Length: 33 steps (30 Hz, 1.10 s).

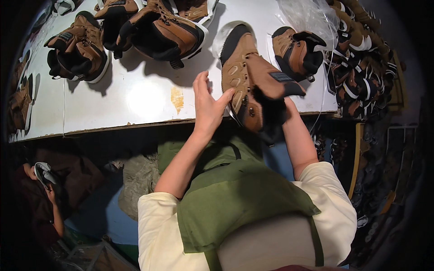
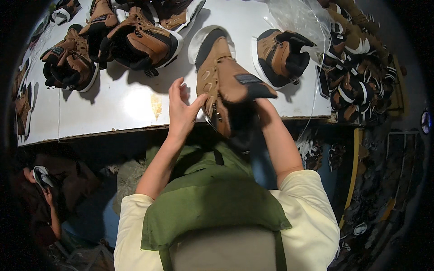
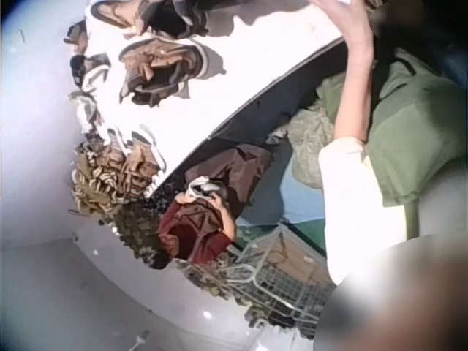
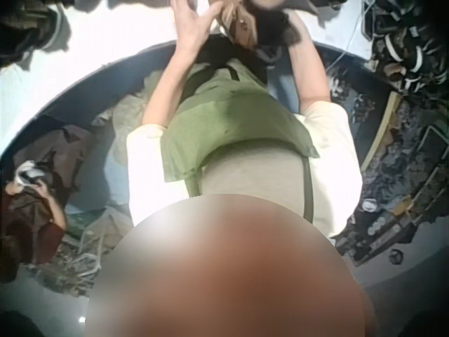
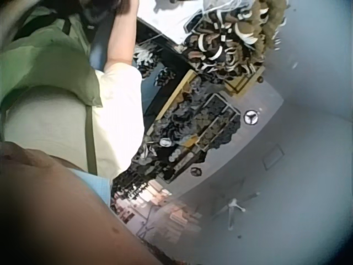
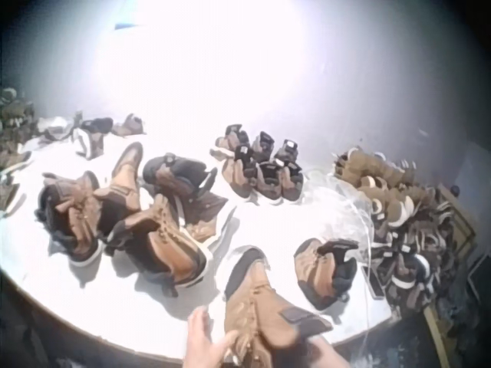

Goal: The person uses a small metal tool to trim or adjust the upper and sole edge of a brown high-top sneaker. They repeatedly rotate the shoe, pull at the collar, and inspect the interior and exterior while working at a table with many similar shoes nearby.

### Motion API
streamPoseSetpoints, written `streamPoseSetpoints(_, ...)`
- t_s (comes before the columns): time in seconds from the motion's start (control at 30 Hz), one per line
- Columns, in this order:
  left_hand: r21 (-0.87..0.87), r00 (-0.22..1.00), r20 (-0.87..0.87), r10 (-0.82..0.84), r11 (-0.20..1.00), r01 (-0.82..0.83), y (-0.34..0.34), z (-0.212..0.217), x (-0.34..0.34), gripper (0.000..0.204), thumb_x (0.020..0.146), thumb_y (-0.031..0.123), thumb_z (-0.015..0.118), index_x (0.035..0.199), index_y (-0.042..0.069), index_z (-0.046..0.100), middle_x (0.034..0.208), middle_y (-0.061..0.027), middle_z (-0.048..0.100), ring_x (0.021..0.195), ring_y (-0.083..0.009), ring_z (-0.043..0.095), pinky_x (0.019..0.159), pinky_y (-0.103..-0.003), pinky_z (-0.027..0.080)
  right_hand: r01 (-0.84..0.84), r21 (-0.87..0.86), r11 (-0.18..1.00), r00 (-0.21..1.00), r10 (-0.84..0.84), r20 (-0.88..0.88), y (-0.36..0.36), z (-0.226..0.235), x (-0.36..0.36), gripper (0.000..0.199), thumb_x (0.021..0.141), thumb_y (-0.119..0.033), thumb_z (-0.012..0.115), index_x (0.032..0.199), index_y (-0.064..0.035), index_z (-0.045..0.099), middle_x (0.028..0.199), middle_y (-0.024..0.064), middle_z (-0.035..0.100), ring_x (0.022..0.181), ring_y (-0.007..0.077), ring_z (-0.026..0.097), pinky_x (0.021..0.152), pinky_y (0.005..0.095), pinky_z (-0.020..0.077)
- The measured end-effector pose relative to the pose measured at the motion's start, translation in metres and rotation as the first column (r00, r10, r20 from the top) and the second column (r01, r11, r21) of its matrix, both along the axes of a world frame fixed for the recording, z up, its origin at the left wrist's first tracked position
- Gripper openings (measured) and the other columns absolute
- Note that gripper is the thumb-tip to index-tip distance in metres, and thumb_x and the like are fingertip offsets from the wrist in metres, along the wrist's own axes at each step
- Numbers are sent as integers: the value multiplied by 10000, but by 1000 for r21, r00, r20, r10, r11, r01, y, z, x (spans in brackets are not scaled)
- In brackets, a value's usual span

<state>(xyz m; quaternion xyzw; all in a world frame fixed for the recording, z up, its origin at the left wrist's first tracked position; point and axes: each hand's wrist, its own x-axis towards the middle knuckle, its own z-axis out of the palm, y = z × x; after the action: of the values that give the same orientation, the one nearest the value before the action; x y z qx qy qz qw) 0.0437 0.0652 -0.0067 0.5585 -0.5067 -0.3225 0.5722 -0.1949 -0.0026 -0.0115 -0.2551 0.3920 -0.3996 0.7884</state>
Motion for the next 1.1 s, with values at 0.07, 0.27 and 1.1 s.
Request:
streamPoseSetpoints(0.07,204,968,-238,-83,970,133,-1,17,-5,728,761,175,755,1297,-85,335,1207,-191,468,1007,-244,528,859,-350,472,23,-31,999,999,-22,23,3,7,2,468,963,-237,464,1381,-47,371,1338,107,463,1183,225,491,1034,354,386)
streamPoseSetpoints(0.27,41,510,-845,-161,931,362,-5,31,-37,509,873,89,645,1271,-93,386,1085,-146,617,976,-171,601,869,-289,488,34,-93,995,999,-32,28,9,24,5,447,963,-238,466,1360,-49,390,1310,103,480,1153,222,503,1011,352,398)
streamPoseSetpoints(1.1,-12,255,-957,-137,900,436,0,52,-45,329,942,136,534,1207,-34,440,1181,-125,570,1102,-193,544,978,-344,436,58,-121,991,998,-54,35,25,30,-3,364,961,-246,472,1273,-58,473,1193,86,549,1030,210,555,916,342,449)
